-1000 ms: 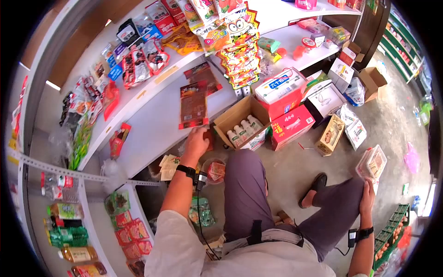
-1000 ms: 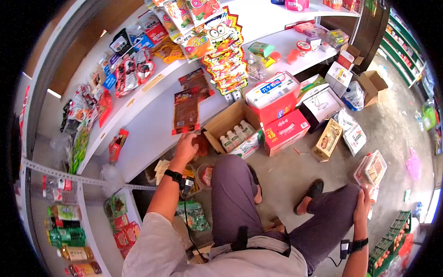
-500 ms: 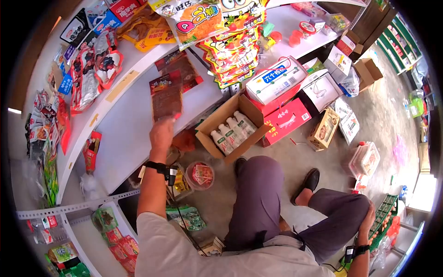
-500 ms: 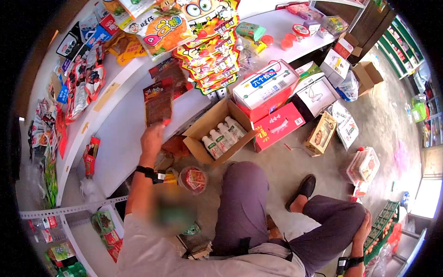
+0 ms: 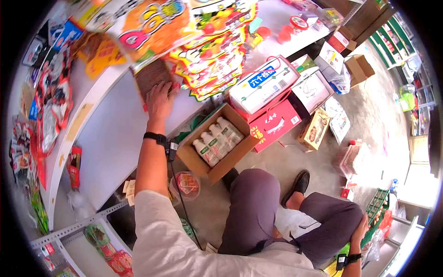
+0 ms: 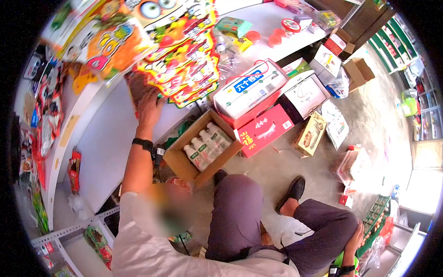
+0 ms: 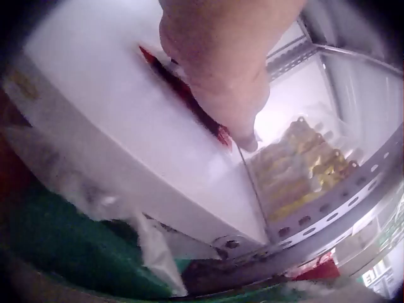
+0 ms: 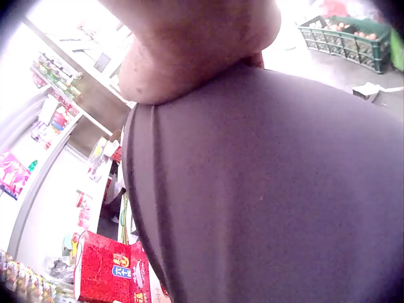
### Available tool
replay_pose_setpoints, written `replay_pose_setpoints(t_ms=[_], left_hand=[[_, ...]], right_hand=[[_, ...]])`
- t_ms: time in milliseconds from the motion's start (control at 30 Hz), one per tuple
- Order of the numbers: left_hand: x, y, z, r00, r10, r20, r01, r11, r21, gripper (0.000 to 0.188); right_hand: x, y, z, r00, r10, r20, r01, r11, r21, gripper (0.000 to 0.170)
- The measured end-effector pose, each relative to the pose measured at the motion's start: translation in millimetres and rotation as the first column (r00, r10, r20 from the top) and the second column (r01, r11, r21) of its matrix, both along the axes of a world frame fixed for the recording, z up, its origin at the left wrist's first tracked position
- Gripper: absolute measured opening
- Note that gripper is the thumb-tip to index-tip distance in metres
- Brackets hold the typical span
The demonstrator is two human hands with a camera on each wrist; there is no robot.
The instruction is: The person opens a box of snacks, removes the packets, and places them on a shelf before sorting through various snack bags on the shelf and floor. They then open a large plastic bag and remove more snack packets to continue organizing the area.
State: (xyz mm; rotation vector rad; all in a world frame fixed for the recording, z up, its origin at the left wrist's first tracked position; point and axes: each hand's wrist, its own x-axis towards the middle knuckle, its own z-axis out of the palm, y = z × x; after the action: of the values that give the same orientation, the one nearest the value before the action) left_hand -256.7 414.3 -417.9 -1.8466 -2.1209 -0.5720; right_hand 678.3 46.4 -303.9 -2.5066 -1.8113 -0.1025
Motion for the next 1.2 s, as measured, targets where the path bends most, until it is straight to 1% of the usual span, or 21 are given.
replay_pose_setpoints(t_ms=[33, 133, 167, 200, 233, 267, 300, 367, 400, 433, 500, 567, 700, 733, 767, 800, 900, 1000, 1067, 1167, 1200], left_hand=[[10, -2, 8, 0.996, 0.051, -0.068, -0.052, 0.999, -0.001, 0.043], [24, -5, 35, 0.995, 0.099, -0.023, -0.101, 0.983, -0.152, 0.060], [-9, 3, -27, 0.992, 0.077, -0.095, -0.049, 0.962, 0.267, 0.056], [-33, 8, -44, 0.995, 0.012, -0.097, 0.000, 0.992, 0.129, 0.044], [-62, 13, -67, 0.995, -0.052, -0.083, 0.052, 0.999, -0.011, 0.033], [-79, 20, -74, 0.966, -0.184, -0.180, 0.175, 0.982, -0.068, 0.034], [-73, 27, -68, 0.988, -0.146, 0.058, 0.148, 0.989, -0.022, 0.037], [-73, 30, -58, 0.923, -0.169, 0.345, 0.197, 0.979, -0.046, 0.040], [-72, 23, -53, 0.873, -0.169, 0.458, 0.230, 0.970, -0.080, 0.041], [-68, 14, -48, 0.849, -0.157, 0.505, 0.254, 0.958, -0.130, 0.043], [-63, -12, -37, 0.925, -0.109, 0.365, 0.216, 0.939, -0.267, 0.037], [26, -74, 37, 0.908, -0.082, 0.411, 0.212, 0.935, -0.284, 0.027], [126, -164, 113, 0.785, 0.168, 0.597, 0.157, 0.877, -0.454, 0.027], [161, -184, 138, 0.732, 0.222, 0.644, 0.151, 0.869, -0.471, 0.025], [185, -200, 156, 0.736, 0.264, 0.623, 0.157, 0.829, -0.537, 0.018], [205, -218, 170, 0.740, 0.308, 0.597, 0.159, 0.783, -0.601, 0.016], [275, -261, 187, 0.870, -0.002, 0.493, 0.275, 0.833, -0.481, 0.019], [323, -289, 210, 0.835, 0.235, 0.497, 0.129, 0.795, -0.593, 0.072], [366, -294, 229, 0.985, 0.108, 0.134, 0.015, 0.720, -0.694, 0.071], [402, -305, 221, 0.967, 0.256, -0.017, -0.193, 0.684, -0.704, 0.074], [406, -308, 216, 0.952, 0.298, -0.066, -0.257, 0.667, -0.699, 0.075]], right_hand=[[9, -6, -7, 0.982, 0.059, 0.182, -0.054, 0.998, -0.032, 0.042], [28, -20, -20, 0.970, -0.030, -0.242, 0.050, 0.996, 0.075, 0.039], [33, -19, -19, 0.946, -0.317, -0.073, 0.298, 0.934, -0.196, 0.038], [106, -59, -64, 0.982, 0.024, 0.186, -0.008, 0.996, -0.087, 0.039], [16, -24, -19, 0.992, 0.024, 0.124, -0.008, 0.992, -0.124, 0.036], [-33, 6, 14, 0.958, 0.218, 0.187, -0.226, 0.974, 0.024, 0.031], [-80, 38, 45, 0.835, -0.173, -0.522, 0.239, 0.969, 0.060, 0.030], [-87, 50, 46, 0.759, -0.255, -0.599, 0.335, 0.942, 0.023, 0.033], [-86, 53, 45, 0.820, -0.176, -0.545, 0.242, 0.969, 0.051, 0.034], [-85, 57, 44, 0.868, -0.088, -0.489, 0.140, 0.988, 0.072, 0.036], [-105, 75, 54, 0.748, -0.179, -0.639, 0.251, 0.968, 0.023, 0.035], [-109, 85, 48, 0.711, -0.123, -0.692, 0.207, 0.978, 0.039, 0.034], [-74, 105, 11, 0.680, 0.041, -0.732, -0.009, 0.999, 0.047, 0.034], [-66, 118, -8, 0.613, -0.133, -0.779, 0.090, 0.991, -0.098, 0.034], [-56, 131, -31, 0.526, -0.300, -0.796, 0.170, 0.954, -0.248, 0.033], [-41, 141, -64, 0.509, -0.304, -0.805, 0.153, 0.952, -0.264, 0.032], [13, 186, -176, 0.445, -0.324, -0.835, 0.170, 0.946, -0.276, 0.033], [35, 234, -232, 0.234, -0.403, -0.885, 0.282, 0.899, -0.335, 0.036], [47, 268, -259, 0.115, -0.433, -0.894, 0.359, 0.857, -0.369, 0.040], [58, 318, -299, 0.027, -0.450, -0.893, 0.453, 0.802, -0.390, 0.049], [60, 331, -318, -0.021, -0.397, -0.918, 0.504, 0.788, -0.352, 0.067]])
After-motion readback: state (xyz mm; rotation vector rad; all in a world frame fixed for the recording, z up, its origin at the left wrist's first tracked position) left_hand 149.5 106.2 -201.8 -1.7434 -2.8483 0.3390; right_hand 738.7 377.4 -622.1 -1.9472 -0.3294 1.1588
